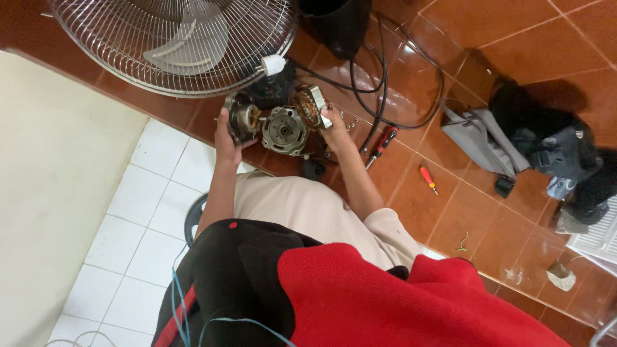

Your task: The person disassembles a fan motor using a screwdriver, removes screws, separates the motor housing, and inspects the internal components. The person then reassembles the motor housing and secures it with screws.

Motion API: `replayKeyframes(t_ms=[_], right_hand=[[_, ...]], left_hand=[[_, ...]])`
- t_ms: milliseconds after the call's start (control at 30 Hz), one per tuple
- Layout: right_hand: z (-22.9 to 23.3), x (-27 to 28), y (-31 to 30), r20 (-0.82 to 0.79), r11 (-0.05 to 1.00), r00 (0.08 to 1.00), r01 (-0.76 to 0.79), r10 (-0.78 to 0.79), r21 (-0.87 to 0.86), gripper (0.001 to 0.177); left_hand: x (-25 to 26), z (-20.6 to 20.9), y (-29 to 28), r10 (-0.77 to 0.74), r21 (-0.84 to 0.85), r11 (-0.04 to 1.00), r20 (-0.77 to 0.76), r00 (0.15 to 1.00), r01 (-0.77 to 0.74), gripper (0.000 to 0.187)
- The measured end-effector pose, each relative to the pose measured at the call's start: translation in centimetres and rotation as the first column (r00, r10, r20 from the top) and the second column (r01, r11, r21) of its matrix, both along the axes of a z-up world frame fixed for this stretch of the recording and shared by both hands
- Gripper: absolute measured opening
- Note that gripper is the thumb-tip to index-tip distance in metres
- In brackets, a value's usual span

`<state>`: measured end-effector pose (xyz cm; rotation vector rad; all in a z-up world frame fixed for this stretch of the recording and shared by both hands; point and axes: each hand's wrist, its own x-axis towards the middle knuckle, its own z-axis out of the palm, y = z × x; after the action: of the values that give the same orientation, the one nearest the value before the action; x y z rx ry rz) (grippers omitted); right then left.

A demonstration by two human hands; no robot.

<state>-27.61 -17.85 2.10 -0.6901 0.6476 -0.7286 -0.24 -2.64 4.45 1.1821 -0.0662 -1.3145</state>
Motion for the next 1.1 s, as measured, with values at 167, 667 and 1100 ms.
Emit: replayKeyframes(t_ms=[167,667,1100], right_hand=[[1.7,0.5,0.2,-0.221,0.977,0.975,-0.070,0.024,-0.201,0.085],[5.0,1.2,1.4,-0.294,0.938,0.954,-0.150,0.054,-0.313,0.092],[-1.5,-0.6,-0.6,-0.028,0.995,0.999,0.038,-0.035,0.094,0.060]], left_hand=[[0.2,-1.7,-0.5,0.014,0.142,0.990,0.089,0.996,-0.026,0.082],[1.8,-1.3,0.9,-0.053,0.104,0.994,0.181,0.982,0.035,0.105],[-4.0,-1.7,4.8,-0.003,0.172,0.984,0.297,0.955,-0.050,0.089]])
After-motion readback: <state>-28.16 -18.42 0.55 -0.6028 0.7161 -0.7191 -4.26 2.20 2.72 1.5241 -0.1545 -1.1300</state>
